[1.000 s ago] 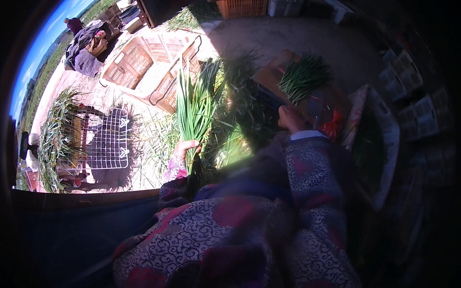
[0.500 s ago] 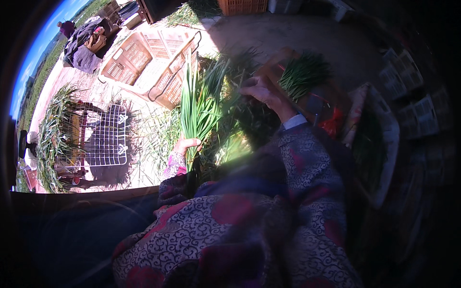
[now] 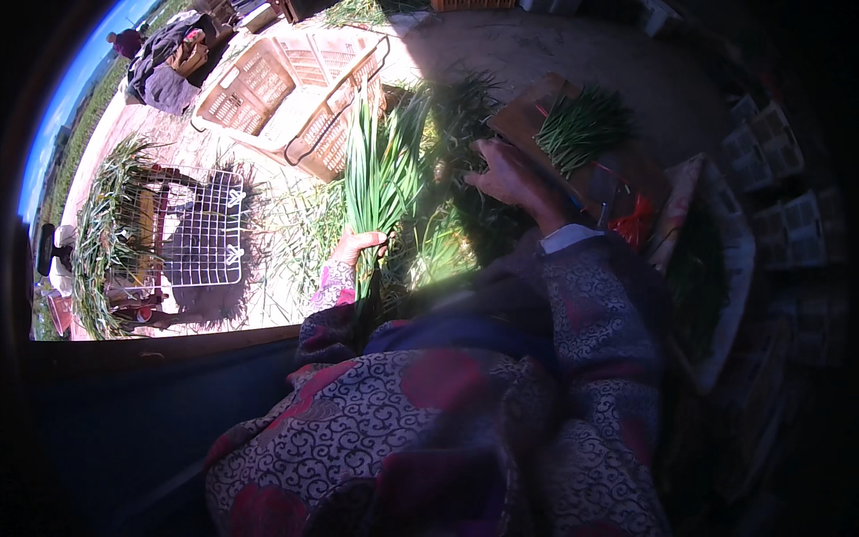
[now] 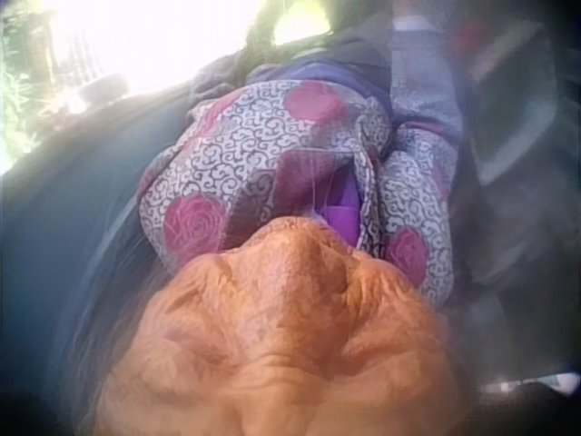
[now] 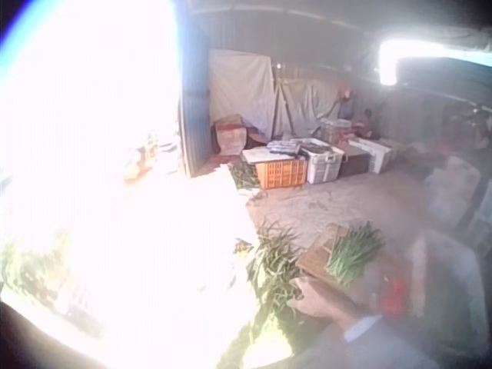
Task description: The person sorts bunches of green onions by picking them from a crate, removing loose leaves by hand, and placing the cleaned bunches back into a crate or onto a table.
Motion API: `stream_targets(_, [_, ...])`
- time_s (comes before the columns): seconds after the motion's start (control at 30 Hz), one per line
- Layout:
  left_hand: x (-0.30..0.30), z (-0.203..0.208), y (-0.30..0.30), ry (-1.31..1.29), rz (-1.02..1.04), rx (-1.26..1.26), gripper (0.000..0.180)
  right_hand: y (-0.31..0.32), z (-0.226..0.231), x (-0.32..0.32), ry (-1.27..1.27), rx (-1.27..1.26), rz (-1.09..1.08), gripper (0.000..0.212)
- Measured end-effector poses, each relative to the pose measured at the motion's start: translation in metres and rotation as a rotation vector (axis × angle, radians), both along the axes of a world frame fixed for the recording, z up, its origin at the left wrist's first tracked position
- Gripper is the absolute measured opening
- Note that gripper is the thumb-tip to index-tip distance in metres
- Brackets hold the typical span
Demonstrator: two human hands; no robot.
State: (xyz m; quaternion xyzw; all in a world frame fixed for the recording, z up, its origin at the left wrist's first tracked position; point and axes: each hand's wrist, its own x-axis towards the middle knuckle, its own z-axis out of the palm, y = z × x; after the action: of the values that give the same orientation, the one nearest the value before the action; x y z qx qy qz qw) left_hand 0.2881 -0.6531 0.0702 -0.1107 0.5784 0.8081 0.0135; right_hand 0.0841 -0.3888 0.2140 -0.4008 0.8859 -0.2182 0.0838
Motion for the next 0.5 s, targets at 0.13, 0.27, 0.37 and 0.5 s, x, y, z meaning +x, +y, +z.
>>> stream_targets(0.13, [-0.010, 0.018, 0.018, 0.013, 0.052, 0.035, 0.034, -0.056, -0.032, 0.021, 0.067, -0.418, -0.118, 0.071])
stream_targets(0.27, [-0.014, 0.030, 0.023, 0.052, -0.005, 0.055, 0.038, -0.065, -0.029, 0.035, -0.029, -0.356, -0.211, 0.028])
stream_targets(0.37, [-0.009, 0.011, 0.013, 0.024, 0.007, 0.098, 0.038, -0.051, -0.032, 0.067, -0.388, -0.189, 0.254, 0.026])
stream_targets(0.5, [-0.011, 0.007, 0.006, -0.052, 0.105, -0.010, 0.044, -0.018, -0.031, 0.117, -0.859, 0.101, 0.882, 0.017])
